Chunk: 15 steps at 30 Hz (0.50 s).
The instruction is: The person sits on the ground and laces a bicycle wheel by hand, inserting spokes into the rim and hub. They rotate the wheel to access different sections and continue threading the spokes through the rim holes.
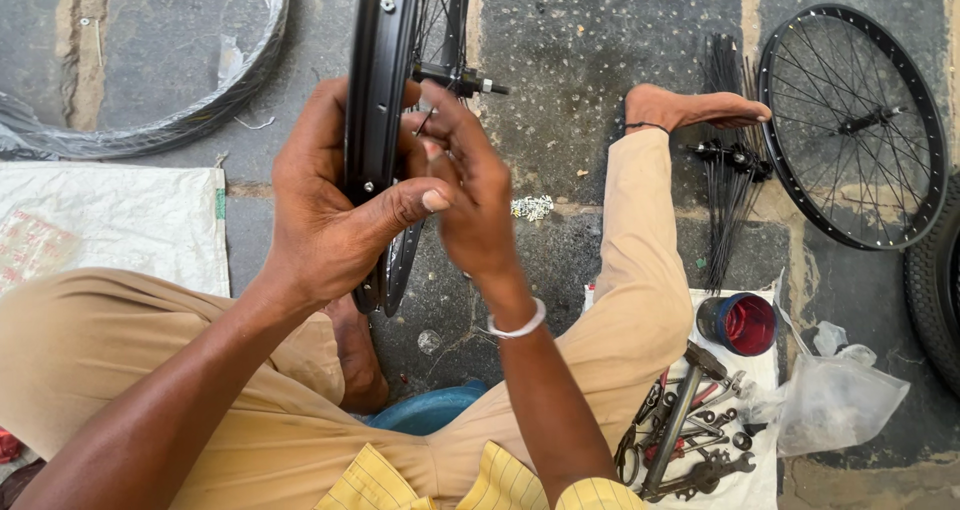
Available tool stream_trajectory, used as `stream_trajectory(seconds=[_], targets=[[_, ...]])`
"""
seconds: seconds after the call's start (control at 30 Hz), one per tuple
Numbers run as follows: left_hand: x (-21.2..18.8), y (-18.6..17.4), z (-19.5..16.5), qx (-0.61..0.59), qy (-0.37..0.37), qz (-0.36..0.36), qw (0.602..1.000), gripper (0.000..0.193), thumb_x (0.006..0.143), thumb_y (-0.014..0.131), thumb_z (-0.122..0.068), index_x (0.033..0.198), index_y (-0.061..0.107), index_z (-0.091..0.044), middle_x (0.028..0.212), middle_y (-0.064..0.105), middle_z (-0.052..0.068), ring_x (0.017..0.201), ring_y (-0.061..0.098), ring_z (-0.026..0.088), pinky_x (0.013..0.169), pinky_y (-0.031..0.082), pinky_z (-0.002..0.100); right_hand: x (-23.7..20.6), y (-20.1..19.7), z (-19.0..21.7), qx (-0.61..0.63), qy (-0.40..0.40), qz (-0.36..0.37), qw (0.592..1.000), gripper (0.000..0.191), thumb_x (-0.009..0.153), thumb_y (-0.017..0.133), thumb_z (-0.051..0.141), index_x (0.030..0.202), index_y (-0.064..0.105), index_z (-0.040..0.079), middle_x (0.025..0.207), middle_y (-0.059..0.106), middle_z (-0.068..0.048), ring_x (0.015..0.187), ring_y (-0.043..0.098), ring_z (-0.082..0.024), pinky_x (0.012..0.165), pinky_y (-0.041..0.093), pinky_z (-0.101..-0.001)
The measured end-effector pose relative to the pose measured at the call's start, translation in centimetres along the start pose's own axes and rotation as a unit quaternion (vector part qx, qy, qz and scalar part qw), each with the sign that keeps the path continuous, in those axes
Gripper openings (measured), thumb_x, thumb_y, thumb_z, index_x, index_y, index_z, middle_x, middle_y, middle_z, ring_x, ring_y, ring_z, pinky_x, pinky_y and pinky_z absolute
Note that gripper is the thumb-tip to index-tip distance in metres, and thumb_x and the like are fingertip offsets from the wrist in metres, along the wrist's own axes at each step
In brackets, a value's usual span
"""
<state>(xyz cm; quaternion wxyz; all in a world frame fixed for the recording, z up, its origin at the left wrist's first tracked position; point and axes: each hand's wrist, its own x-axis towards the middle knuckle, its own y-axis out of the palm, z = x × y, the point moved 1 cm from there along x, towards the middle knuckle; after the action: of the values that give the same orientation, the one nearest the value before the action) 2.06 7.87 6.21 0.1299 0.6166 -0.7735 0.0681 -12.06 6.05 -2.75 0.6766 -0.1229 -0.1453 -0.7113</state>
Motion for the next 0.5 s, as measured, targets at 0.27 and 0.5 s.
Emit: stream_trajectory(seconds=[0.27, 0.5], targets=[[-0.4, 0.3, 0.0, 0.06, -0.022, -0.028, 0.998, 0.059, 0.09, 0.082, -0.015, 0.136, 0.048, 0.0, 0.119, 0.06, 0.0, 0.087, 0.062, 0.004, 0.074, 0.055, 0.02, 0.2, 1.5, -14.8, -0.459, 0.173, -0.014, 0.871, 0.022, 0.104, 0.054, 0.021, 0.099, 0.064, 0.002, 0.07, 0.065, -0.007, 0.055, 0.063, -0.018, 0.053, 0.051, -0.0344], [-0.3, -0.3, 0.4, 0.077, -0.026, -0.032, 0.996, 0.055, 0.097, 0.083, -0.018, 0.139, 0.051, -0.002, 0.085, 0.057, -0.004, 0.071, 0.053, 0.001, 0.061, 0.041, 0.018, 1.0, 2.2, -16.8, -0.488, 0.163, -0.069, 0.855, 0.025, 0.103, 0.056, 0.029, 0.097, 0.062, 0.005, 0.072, 0.067, -0.008, 0.058, 0.066, -0.022, 0.054, 0.05, -0.038]])
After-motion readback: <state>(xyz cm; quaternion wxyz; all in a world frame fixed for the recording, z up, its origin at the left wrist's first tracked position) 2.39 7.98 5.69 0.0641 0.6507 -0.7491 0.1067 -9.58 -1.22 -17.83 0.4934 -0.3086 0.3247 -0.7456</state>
